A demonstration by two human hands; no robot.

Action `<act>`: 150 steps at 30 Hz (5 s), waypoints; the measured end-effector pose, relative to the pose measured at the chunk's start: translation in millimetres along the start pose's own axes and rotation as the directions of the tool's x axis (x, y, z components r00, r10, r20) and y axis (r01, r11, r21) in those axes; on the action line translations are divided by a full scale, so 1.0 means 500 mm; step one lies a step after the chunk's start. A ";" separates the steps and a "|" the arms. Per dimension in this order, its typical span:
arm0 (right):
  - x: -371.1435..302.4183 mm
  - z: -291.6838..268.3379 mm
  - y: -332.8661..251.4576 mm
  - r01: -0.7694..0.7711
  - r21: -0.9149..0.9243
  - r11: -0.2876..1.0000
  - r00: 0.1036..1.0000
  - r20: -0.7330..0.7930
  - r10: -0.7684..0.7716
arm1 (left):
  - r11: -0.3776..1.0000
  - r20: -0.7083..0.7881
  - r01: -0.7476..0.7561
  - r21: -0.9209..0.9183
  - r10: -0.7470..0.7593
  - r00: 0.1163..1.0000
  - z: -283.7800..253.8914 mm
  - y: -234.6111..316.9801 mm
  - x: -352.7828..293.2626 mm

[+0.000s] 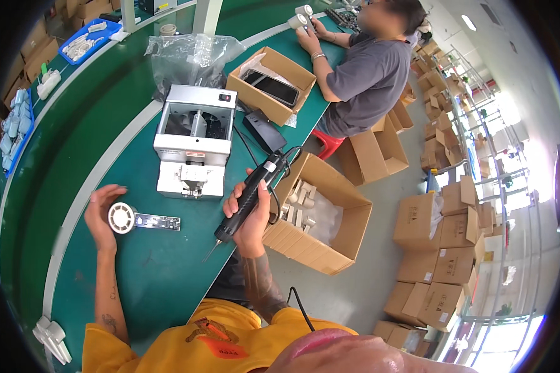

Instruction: Assembling electronic components using an electric screwdriver at a factory workstation.

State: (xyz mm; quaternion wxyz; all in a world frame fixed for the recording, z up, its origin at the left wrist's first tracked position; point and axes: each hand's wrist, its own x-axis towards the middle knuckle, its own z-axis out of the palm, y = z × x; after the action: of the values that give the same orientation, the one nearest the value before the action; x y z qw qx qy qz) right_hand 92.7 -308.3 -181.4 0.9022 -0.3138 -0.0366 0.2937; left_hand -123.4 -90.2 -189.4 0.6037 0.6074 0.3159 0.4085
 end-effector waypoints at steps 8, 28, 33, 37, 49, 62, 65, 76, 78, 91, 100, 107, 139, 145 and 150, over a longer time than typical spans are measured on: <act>-0.018 -0.014 -0.003 -0.009 0.021 1.000 1.000 -0.017 0.010 | 0.992 0.248 0.092 -0.091 -0.067 0.966 0.038 0.018 -0.035; -0.028 0.303 -0.102 0.651 -0.269 0.710 0.747 0.393 -0.536 | 0.994 0.144 -0.030 -0.104 0.045 0.989 0.110 -0.007 -0.055; 0.016 0.373 -0.060 0.716 -0.553 0.426 0.694 0.501 -0.516 | 0.994 0.140 -0.061 -0.091 0.074 0.987 0.102 -0.012 -0.058; 0.007 0.392 -0.008 0.693 -0.522 0.497 0.714 0.408 -0.568 | 0.996 0.188 -0.046 -0.073 0.060 0.980 0.093 -0.015 -0.055; 0.068 0.321 0.003 0.836 -0.456 0.307 0.548 0.648 -0.530 | 0.993 0.129 -0.113 -0.038 0.117 0.985 0.105 -0.009 -0.052; -0.001 0.304 -0.007 0.718 -0.563 0.409 0.682 0.454 -0.573 | 0.994 0.154 -0.113 -0.008 0.113 0.982 0.101 -0.009 -0.047; 0.001 0.303 -0.009 0.710 -0.572 0.411 0.690 0.446 -0.571 | 0.994 0.145 -0.109 0.005 0.107 0.984 0.102 -0.007 -0.048; 0.011 0.264 -0.001 0.687 -0.579 0.439 0.721 0.465 -0.514 | 0.995 0.138 -0.095 -0.030 0.098 0.986 0.105 -0.006 -0.049; 0.010 0.260 0.001 0.683 -0.587 0.436 0.724 0.464 -0.510 | 0.995 0.136 -0.092 -0.030 0.095 0.986 0.105 -0.007 -0.050; -0.004 0.231 0.024 0.694 -0.577 0.431 0.716 0.484 -0.503 | 0.996 0.127 -0.084 0.004 0.083 0.988 0.105 0.006 -0.050; -0.024 0.223 0.008 0.644 -0.590 0.487 0.758 0.405 -0.511 | 0.999 0.160 -0.050 0.015 0.047 0.986 0.102 0.007 -0.048; 0.038 0.326 -0.018 0.834 -0.486 0.263 0.531 0.573 -0.625 | 0.996 0.177 -0.086 0.027 0.080 0.981 0.101 0.005 -0.053; 0.046 0.242 0.034 0.748 -0.536 0.392 0.656 0.510 -0.556 | 0.998 0.156 -0.051 -0.043 0.058 0.986 0.101 -0.005 -0.049; 0.034 0.230 0.024 0.744 -0.540 0.395 0.664 0.529 -0.528 | 0.998 0.164 -0.022 -0.054 0.031 0.986 0.105 -0.004 -0.047; 0.009 0.258 -0.003 0.689 -0.592 0.418 0.714 0.455 -0.532 | 0.997 0.194 -0.064 -0.034 0.070 0.978 0.112 -0.004 -0.056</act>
State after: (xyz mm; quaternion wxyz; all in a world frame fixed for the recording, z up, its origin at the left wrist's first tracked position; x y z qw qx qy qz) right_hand 65.0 -236.4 -78.0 0.7335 -0.5780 -0.3511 -0.0672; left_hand -87.0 -141.0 -191.0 0.6259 0.6466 0.2288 0.3712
